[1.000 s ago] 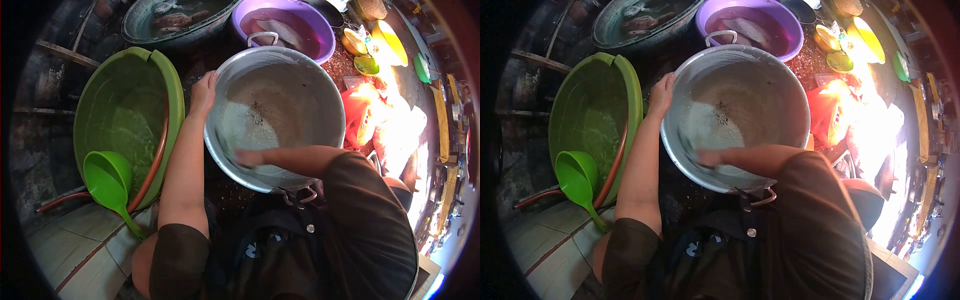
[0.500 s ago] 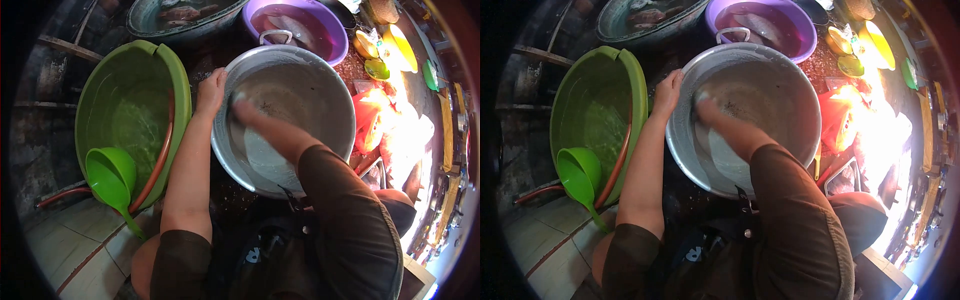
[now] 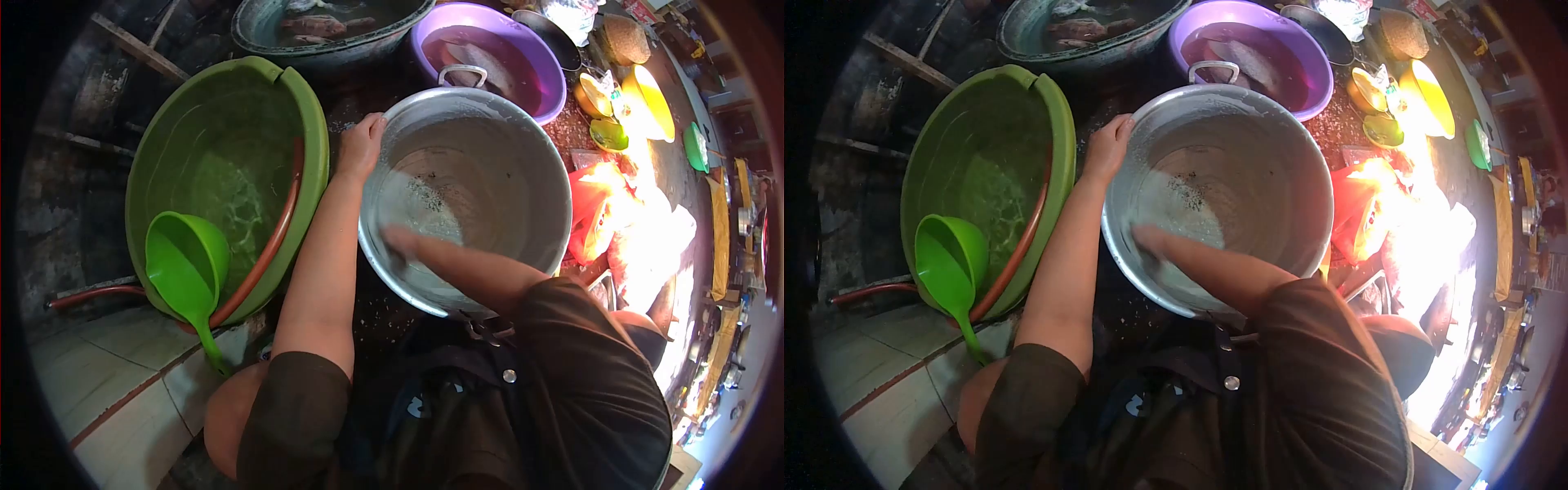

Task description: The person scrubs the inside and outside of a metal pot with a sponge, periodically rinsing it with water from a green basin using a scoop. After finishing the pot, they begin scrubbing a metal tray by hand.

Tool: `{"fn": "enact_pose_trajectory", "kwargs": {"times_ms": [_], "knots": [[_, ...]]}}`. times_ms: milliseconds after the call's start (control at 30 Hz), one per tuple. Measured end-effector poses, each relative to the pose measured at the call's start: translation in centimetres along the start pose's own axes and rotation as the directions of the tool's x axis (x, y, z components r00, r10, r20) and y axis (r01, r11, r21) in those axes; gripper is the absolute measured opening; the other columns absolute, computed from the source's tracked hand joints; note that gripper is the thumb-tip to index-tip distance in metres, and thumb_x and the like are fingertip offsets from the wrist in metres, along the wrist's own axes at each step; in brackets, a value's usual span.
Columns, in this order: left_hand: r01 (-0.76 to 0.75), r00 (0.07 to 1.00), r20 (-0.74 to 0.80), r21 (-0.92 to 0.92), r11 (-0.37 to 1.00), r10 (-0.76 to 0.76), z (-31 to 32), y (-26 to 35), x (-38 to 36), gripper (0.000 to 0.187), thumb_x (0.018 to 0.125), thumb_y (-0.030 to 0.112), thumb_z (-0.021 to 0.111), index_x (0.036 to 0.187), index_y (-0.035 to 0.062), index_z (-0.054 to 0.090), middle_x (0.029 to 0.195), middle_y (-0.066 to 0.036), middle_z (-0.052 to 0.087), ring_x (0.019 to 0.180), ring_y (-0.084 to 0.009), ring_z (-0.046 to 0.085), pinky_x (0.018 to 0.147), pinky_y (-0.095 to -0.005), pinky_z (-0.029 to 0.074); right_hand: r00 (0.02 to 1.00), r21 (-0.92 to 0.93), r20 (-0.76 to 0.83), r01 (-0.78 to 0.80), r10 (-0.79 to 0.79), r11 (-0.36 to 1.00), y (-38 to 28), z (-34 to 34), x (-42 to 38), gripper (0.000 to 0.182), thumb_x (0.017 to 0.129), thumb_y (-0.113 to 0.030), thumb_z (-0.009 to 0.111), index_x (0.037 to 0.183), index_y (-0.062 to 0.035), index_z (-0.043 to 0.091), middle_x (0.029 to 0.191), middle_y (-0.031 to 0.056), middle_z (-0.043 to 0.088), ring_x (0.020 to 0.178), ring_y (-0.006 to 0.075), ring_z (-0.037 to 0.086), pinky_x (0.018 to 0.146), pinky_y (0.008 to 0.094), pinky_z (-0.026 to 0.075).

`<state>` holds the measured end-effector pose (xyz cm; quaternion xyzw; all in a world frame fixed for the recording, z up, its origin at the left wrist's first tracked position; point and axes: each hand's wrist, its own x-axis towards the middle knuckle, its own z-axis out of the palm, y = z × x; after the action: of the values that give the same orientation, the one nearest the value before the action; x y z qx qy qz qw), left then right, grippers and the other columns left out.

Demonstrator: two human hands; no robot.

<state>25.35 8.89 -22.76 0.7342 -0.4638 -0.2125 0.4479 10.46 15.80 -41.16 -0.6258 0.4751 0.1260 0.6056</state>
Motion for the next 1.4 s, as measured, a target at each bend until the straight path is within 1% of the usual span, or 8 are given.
{"fn": "enact_pose_trajectory", "kwargs": {"times_ms": [67, 233, 433, 733, 867, 1100, 1300, 1400], "knots": [[0.012, 0.999, 0.032, -0.005, 1.000, -0.012, -0.1, -0.8, 0.2, 0.037, 0.092, 0.034, 0.050, 0.113, 0.0054, 0.061, 0.105, -0.019, 0.064, 0.100, -0.0343, 0.061, 0.086, -0.0380, 0.046, 0.986, 0.750, -0.082, 0.156, -0.144, 0.643, -9.7, -4.8, -0.4, 0.029, 0.088, -0.031, 0.043, 0.090, -0.0078, 0.061, 0.080, 0.0115, 0.061, 0.068, 0.0260, 0.057, 0.058, 0.0453, 0.046], [0.061, 0.996, 0.079, -0.152, 0.987, -0.050, 0.1, -1.4, 0.6, 0.038, 0.091, 0.035, 0.053, 0.109, 0.0040, 0.064, 0.101, -0.018, 0.066, 0.096, -0.0280, 0.063, 0.086, -0.0346, 0.045, 0.927, 0.698, -0.349, 0.353, -0.135, 0.623, -12.9, -5.4, -3.8, 0.041, 0.091, -0.029, 0.040, 0.118, 0.0020, 0.044, 0.100, 0.0183, 0.056, 0.087, 0.0232, 0.052, 0.078, 0.0407, 0.044], [0.027, 0.999, 0.042, -0.096, 0.995, -0.023, -0.4, -0.3, 0.2, 0.031, 0.089, 0.031, 0.056, 0.105, 0.0060, 0.066, 0.098, -0.016, 0.067, 0.093, -0.0295, 0.063, 0.081, -0.0356, 0.047, 0.979, -0.226, 0.098, 0.197, -0.179, 0.954, -0.9, -6.0, -16.8, 0.059, 0.093, -0.045, 0.042, 0.129, 0.0008, 0.042, 0.120, 0.0215, 0.052, 0.110, 0.0317, 0.050, 0.096, 0.0400, 0.037], [-0.014, 0.999, 0.039, -0.089, 0.996, 0.017, -0.2, -0.9, 0.4, 0.031, 0.088, 0.031, 0.057, 0.104, 0.0053, 0.065, 0.094, -0.018, 0.066, 0.089, -0.0308, 0.064, 0.079, -0.0366, 0.047, 0.748, -0.959, 0.280, 0.241, 0.601, 0.147, 6.1, -18.1, -14.8, 0.064, 0.079, -0.044, 0.060, 0.131, -0.0094, 0.046, 0.127, 0.0181, 0.053, 0.113, 0.0330, 0.053, 0.098, 0.0456, 0.038], [-0.055, 0.998, 0.028, -0.060, 0.997, 0.057, -0.5, -0.1, 0.2, 0.029, 0.087, 0.028, 0.057, 0.105, 0.0056, 0.064, 0.094, -0.020, 0.065, 0.090, -0.0351, 0.063, 0.078, -0.0389, 0.048, 0.969, -0.641, 0.246, 0.191, -0.037, 0.743, 6.7, -5.7, -9.9, 0.042, 0.080, -0.025, 0.055, 0.117, -0.0058, 0.058, 0.116, 0.0194, 0.058, 0.108, 0.0348, 0.056, 0.092, 0.0448, 0.043], [-0.057, 0.991, 0.125, 0.088, 0.994, 0.046, -0.6, 0.9, -0.2, 0.033, 0.084, 0.020, 0.060, 0.114, 0.0048, 0.059, 0.101, -0.021, 0.064, 0.096, -0.0368, 0.061, 0.084, -0.0397, 0.047, 0.670, -0.810, -0.065, 0.397, -0.740, 0.431, -3.0, -9.6, 4.0, 0.025, 0.082, -0.018, 0.052, 0.105, -0.0100, 0.059, 0.107, 0.0149, 0.061, 0.102, 0.0338, 0.058, 0.091, 0.0454, 0.043], [-0.059, 0.992, 0.117, 0.106, 0.993, 0.047, -0.7, 1.1, -0.2, 0.036, 0.082, 0.017, 0.061, 0.116, 0.0054, 0.057, 0.102, -0.021, 0.064, 0.097, -0.0377, 0.061, 0.085, -0.0411, 0.046, 0.973, -0.976, -0.193, -0.203, -0.124, -0.076, 3.3, -25.3, -3.4, 0.041, 0.080, -0.029, 0.062, 0.117, -0.0126, 0.060, 0.125, 0.0098, 0.055, 0.119, 0.0233, 0.049, 0.098, 0.0493, 0.036], [-0.044, 0.993, 0.119, 0.146, 0.988, 0.027, -0.5, 1.2, 0.0, 0.036, 0.082, 0.016, 0.061, 0.117, 0.0070, 0.056, 0.103, -0.021, 0.063, 0.097, -0.0389, 0.060, 0.085, -0.0430, 0.046, 0.966, -0.959, -0.206, -0.231, 0.153, 0.167, 14.3, -18.8, -7.9, 0.049, 0.085, -0.036, 0.056, 0.126, -0.0081, 0.055, 0.131, 0.0133, 0.051, 0.122, 0.0303, 0.047, 0.102, 0.0478, 0.033]]}}
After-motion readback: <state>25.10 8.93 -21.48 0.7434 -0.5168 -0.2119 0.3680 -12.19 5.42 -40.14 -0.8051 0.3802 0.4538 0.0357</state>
